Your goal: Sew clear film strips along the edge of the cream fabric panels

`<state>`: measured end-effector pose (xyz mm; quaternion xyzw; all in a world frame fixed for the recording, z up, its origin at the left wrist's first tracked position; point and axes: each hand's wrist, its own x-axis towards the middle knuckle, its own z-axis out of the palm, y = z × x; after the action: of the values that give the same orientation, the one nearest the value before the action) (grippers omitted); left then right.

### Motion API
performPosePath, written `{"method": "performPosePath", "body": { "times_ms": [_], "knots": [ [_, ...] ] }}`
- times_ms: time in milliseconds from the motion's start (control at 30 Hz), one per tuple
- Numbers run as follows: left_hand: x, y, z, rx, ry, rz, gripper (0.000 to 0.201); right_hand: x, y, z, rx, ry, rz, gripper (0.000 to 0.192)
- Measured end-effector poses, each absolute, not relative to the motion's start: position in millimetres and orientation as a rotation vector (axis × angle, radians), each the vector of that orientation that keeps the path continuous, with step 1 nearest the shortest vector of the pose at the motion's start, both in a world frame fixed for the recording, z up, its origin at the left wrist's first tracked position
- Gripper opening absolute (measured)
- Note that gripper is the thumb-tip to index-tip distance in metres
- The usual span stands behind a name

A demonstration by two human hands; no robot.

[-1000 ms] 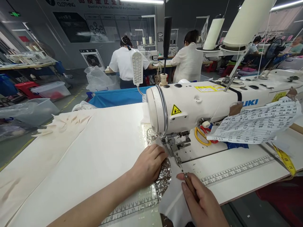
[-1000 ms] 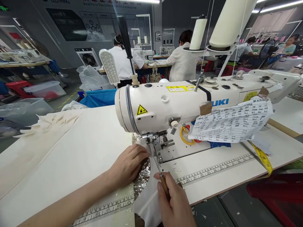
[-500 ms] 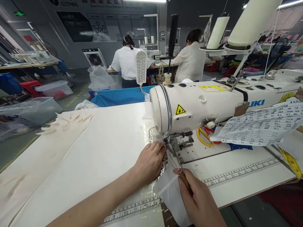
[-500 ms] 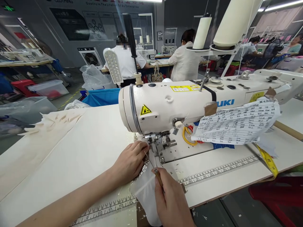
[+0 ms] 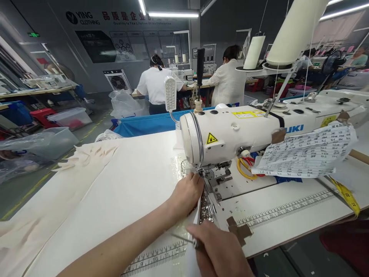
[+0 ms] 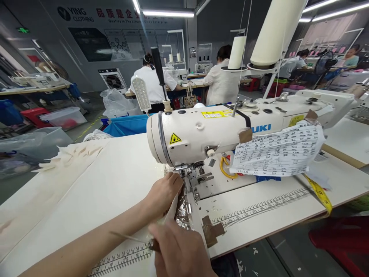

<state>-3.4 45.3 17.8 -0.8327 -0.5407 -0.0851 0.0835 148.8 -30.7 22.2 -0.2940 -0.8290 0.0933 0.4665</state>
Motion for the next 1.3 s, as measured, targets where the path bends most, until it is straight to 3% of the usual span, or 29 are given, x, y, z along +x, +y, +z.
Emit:
{"method": "performPosePath", "body": {
  "times_ms": [200, 333, 567, 1300],
  "knots": [
    [-19, 51, 6, -2.456, -1.806, -1.096, 0.016, 176, -22, 6, -1.045, -2.086, 0.455, 0.024],
    [-24, 52, 1, -2.519, -1.795, -1.301, 0.019, 185, -5, -1, -1.268, -2.092, 0.318, 0.029],
    [-26, 54, -1, -2.549, -1.843, -1.370, 0.019, 174, 9, -3, -1.228, -2.143, 0.090, 0.030],
    [-26, 56, -2, -2.568, -1.862, -1.382, 0.019, 172, 11, -9, -1.218, -2.152, 0.105, 0.027]
  ]
}}
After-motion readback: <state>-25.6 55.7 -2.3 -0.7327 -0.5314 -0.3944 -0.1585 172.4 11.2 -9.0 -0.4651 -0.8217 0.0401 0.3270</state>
